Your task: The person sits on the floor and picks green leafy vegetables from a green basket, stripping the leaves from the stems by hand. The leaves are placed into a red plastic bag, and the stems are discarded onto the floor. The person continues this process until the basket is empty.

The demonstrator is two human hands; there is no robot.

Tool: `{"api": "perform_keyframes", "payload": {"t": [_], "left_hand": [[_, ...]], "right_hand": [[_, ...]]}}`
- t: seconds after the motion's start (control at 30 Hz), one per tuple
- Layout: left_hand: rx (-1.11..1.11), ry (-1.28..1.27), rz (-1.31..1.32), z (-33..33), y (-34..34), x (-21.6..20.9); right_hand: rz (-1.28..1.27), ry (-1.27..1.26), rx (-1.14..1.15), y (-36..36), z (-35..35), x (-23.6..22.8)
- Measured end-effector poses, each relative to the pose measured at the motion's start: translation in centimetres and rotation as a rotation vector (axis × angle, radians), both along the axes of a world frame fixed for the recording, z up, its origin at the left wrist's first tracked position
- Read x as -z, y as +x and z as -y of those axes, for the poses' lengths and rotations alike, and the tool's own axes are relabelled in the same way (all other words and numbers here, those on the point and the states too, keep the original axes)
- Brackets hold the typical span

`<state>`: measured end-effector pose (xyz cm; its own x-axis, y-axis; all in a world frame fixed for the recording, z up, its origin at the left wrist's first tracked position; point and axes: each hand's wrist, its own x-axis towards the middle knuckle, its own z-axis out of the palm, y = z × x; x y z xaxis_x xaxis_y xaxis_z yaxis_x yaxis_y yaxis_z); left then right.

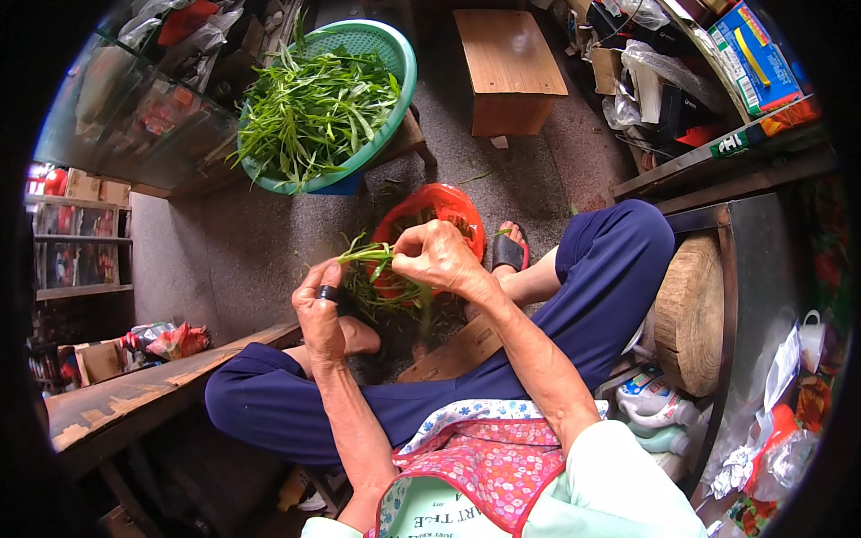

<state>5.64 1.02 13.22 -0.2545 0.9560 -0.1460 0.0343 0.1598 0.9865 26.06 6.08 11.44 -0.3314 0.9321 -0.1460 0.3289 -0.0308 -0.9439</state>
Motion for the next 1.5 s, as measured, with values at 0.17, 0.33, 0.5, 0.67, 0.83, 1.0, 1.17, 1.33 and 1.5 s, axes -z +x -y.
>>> {"api": "perform_keyframes", "payload": {"t": [0.17,0.33,0.5,0.67,0.83,1.0,1.17,1.33,1.5], "left_hand": [[0.191,-0.001,-0.387,0.1,0.8,0.6],[0.185,0.132,-0.545,0.2,0.5,1.2],[0.268,0.034,-0.647,0.2,1.5,-0.3],[0.249,0.129,-0.585,0.0,1.2,-2.2],[0.299,0.119,-0.357,-0.4,0.6,-3.1],[0.238,0.156,0.214,-0.1,0.7,-4.1],[-0.107,0.229,0.224,-0.9,1.1,-2.6],[-0.388,-0.059,-0.369,-1.0,-4.8,14.1],[-0.183,-0.409,-0.847,-0.7,-0.3,18.1]], "right_hand": [[0.204,0.215,0.208,-0.1,0.0,1.9],[-0.345,-0.056,0.638,1.8,-1.3,2.9],[0.060,0.606,0.117,-1.8,0.6,-2.3],[0.293,0.813,-0.134,-2.9,0.5,-3.6],[0.180,0.907,-0.103,-3.7,-0.1,-4.3],[-0.033,0.787,0.024,-4.6,-0.3,-6.0],[-0.453,0.613,0.303,-4.4,-5.5,-10.5],[-0.284,0.966,0.393,-6.7,-13.9,-16.0],[0.274,0.934,0.508,-7.0,-18.2,-10.8]]}}
